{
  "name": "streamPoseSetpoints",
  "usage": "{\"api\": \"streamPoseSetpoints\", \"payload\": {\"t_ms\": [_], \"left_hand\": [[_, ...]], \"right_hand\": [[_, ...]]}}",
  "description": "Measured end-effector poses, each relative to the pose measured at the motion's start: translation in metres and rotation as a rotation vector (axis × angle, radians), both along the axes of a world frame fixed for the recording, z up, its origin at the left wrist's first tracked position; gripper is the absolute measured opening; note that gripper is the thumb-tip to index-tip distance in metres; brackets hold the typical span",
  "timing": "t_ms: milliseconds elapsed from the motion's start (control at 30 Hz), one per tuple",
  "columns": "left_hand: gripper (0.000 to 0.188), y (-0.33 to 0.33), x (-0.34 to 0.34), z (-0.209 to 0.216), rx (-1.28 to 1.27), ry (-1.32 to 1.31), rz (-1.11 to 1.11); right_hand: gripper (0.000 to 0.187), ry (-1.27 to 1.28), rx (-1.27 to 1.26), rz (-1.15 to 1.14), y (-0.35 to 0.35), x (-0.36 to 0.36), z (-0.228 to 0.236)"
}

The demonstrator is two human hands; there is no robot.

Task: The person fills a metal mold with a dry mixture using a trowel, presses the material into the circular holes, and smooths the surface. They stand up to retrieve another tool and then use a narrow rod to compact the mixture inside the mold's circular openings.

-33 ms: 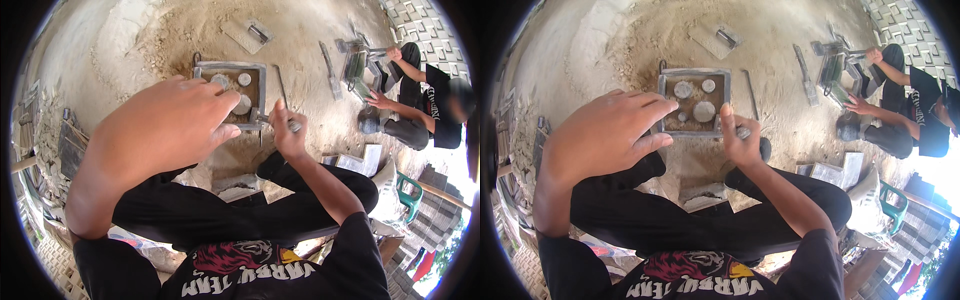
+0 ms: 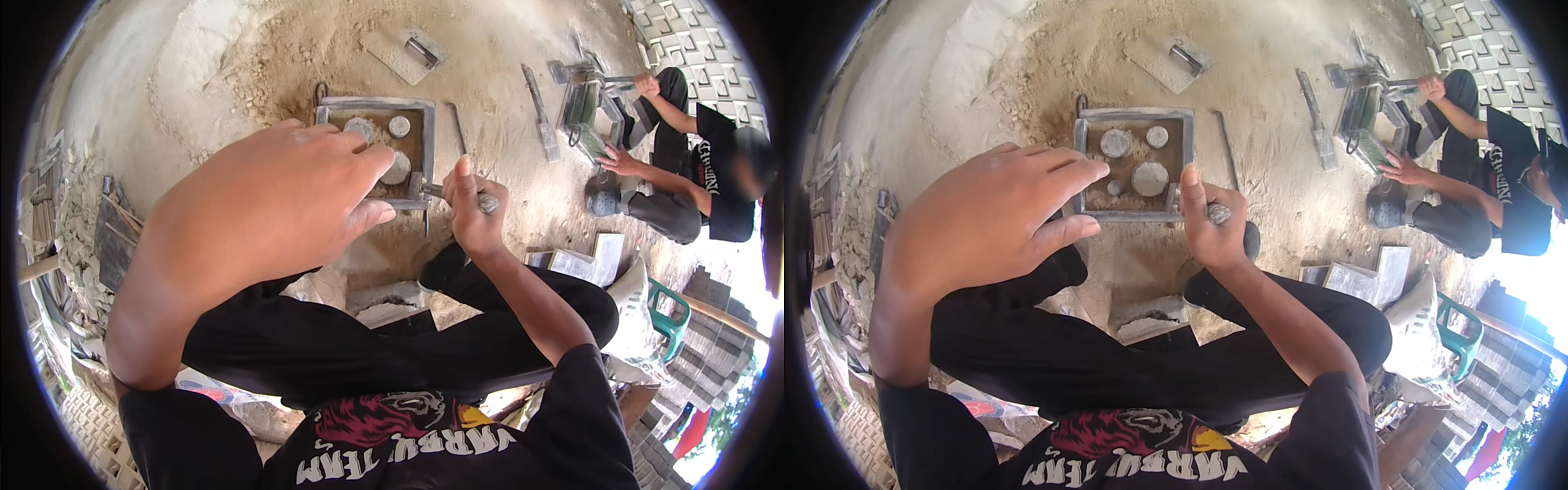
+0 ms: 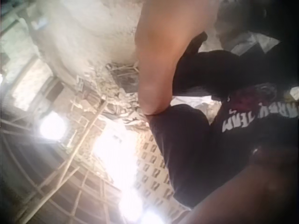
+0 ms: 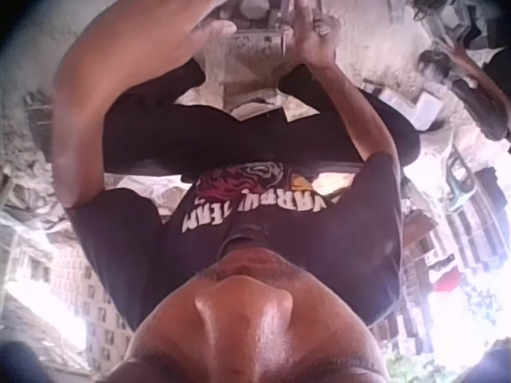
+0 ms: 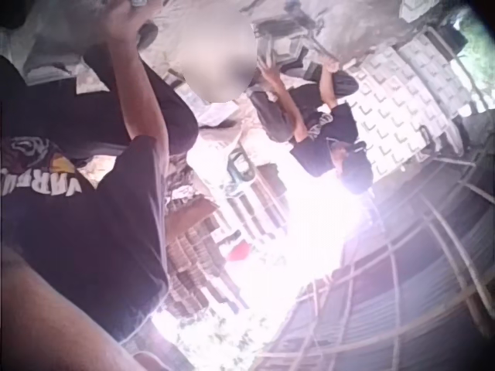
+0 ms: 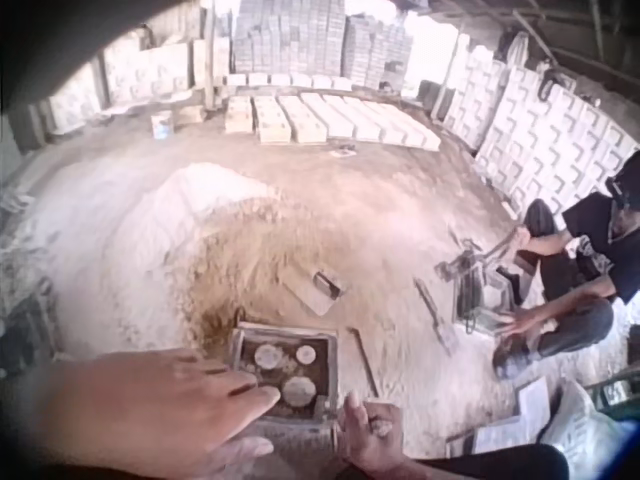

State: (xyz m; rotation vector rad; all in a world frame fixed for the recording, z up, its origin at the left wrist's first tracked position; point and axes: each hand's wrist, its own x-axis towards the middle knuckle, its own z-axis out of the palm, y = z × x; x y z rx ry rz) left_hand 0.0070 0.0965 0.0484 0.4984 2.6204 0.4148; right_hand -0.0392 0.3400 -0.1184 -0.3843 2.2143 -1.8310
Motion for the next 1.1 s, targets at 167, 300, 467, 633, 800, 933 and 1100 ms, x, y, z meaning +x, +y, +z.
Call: {"api": "streamPoseSetpoints", "payload": {"t_ms": [167, 300, 467, 633, 800, 933, 1100], "left_hand": [[0.048, 0.001, 0.001, -0.002, 0.006, 0.039, -0.003], [0.048, 0.003, 0.003, -0.004, 0.016, 0.061, 0.012], [0.049, -0.002, -0.001, -0.005, -0.001, 0.03, 0.01], [0.05, 0.001, 0.0, -0.003, 0.001, 0.012, 0.009], [0.05, 0.003, 0.0, -0.004, -0.004, 0.019, 0.014], [0.05, 0.003, -0.003, -0.003, -0.002, 0.017, 0.011], [0.05, 0.006, -0.003, -0.003, 0.022, 0.023, -0.007]], "right_hand": [[0.047, 0.168, 0.033, 0.136, 0.004, 0.007, -0.016], [0.05, -0.017, 0.037, 0.165, 0.007, -0.005, 0.002], [0.049, 0.013, 0.037, 0.167, 0.0, -0.006, 0.015], [0.05, 0.069, 0.097, 0.25, 0.005, -0.007, -0.004], [0.048, -0.01, -0.013, 0.138, 0.0, -0.008, 0.004], [0.049, -0.011, 0.053, 0.07, 0.001, -0.015, -0.001], [0.049, 0.189, -0.075, 0.102, 0.007, -0.004, -0.007]]}}
